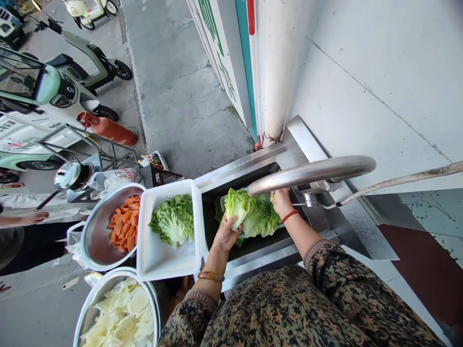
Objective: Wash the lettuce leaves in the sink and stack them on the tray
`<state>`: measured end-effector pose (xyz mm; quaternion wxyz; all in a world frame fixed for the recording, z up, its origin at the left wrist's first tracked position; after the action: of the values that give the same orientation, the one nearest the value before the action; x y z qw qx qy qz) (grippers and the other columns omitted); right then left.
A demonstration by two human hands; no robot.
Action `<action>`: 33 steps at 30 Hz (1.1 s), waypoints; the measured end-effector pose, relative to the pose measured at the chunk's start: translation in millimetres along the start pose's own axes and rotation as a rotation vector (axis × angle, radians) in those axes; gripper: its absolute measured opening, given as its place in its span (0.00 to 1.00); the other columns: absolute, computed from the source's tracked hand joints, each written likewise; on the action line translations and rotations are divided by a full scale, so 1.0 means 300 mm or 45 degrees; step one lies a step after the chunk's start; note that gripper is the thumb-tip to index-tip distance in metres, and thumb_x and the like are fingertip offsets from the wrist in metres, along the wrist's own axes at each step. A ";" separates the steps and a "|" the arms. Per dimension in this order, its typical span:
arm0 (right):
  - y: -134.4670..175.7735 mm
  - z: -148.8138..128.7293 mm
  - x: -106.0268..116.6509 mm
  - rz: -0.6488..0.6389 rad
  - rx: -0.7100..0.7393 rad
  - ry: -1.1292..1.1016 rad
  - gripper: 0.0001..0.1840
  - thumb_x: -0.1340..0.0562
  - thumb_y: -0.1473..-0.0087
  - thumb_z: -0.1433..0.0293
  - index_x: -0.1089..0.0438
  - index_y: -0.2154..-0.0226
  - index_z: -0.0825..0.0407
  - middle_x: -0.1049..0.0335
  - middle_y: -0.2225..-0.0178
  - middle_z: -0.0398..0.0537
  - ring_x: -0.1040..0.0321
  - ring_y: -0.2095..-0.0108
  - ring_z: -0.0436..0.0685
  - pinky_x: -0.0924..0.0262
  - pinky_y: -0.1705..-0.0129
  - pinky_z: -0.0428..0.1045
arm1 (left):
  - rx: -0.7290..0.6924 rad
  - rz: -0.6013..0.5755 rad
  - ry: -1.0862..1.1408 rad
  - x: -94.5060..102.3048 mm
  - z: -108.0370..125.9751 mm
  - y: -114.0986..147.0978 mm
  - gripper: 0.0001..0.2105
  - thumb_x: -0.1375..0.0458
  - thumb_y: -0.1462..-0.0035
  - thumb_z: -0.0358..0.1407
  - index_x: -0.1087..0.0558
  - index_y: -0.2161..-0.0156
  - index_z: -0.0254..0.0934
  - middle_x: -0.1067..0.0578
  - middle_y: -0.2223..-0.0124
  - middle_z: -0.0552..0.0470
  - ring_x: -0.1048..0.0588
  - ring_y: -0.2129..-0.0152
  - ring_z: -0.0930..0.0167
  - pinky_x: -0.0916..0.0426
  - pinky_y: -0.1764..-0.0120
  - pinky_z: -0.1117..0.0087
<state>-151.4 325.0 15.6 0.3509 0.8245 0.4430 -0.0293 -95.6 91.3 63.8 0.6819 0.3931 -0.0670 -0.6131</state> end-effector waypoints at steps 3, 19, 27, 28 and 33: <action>0.100 0.034 -0.018 -0.196 -0.076 0.132 0.23 0.33 0.54 0.49 0.40 0.75 0.48 0.47 0.81 0.33 0.56 0.83 0.44 0.62 0.83 0.43 | -0.031 0.002 0.017 -0.037 0.002 -0.007 0.26 0.28 0.57 0.32 0.30 0.52 0.42 0.22 0.59 0.53 0.23 0.68 0.70 0.31 0.72 0.73; 0.239 -0.101 -0.036 -0.457 0.657 0.906 0.11 0.38 0.49 0.59 0.37 0.73 0.47 0.32 0.71 0.44 0.34 0.67 0.57 0.42 0.60 0.51 | -0.138 -0.194 0.010 -0.262 -0.033 -0.086 0.25 0.29 0.54 0.33 0.29 0.50 0.41 0.22 0.53 0.48 0.23 0.55 0.63 0.29 0.52 0.61; 0.194 0.004 -0.025 -0.481 0.145 0.355 0.18 0.38 0.48 0.52 0.31 0.65 0.49 0.28 0.67 0.43 0.32 0.66 0.56 0.38 0.62 0.49 | -0.137 -0.114 0.138 -0.265 -0.020 -0.093 0.23 0.29 0.54 0.30 0.28 0.52 0.38 0.20 0.56 0.49 0.22 0.61 0.66 0.27 0.55 0.62; 0.195 0.013 -0.030 -0.493 0.129 0.308 0.18 0.39 0.47 0.52 0.31 0.64 0.48 0.27 0.66 0.43 0.32 0.65 0.56 0.37 0.62 0.49 | -0.143 -0.096 0.162 -0.261 -0.020 -0.094 0.22 0.30 0.54 0.30 0.28 0.52 0.39 0.21 0.55 0.50 0.22 0.60 0.66 0.27 0.55 0.62; 0.201 -0.009 -0.022 -0.444 0.239 0.393 0.16 0.40 0.44 0.53 0.31 0.63 0.48 0.29 0.67 0.43 0.34 0.66 0.56 0.38 0.62 0.49 | -0.125 -0.025 0.209 -0.248 -0.034 -0.104 0.21 0.30 0.54 0.30 0.28 0.53 0.39 0.21 0.56 0.49 0.22 0.61 0.65 0.27 0.58 0.63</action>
<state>-110.8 300.2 53.2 0.1906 0.7593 0.6223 -0.0044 -131.9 163.9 66.8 0.6975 0.4087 0.0232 -0.5881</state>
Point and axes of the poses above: each hand's wrist, its own y-axis away from the middle knuckle, its own x-axis out of the back of the hand, z = x × y, the point moved 8 cm from there along -y, towards the middle knuckle
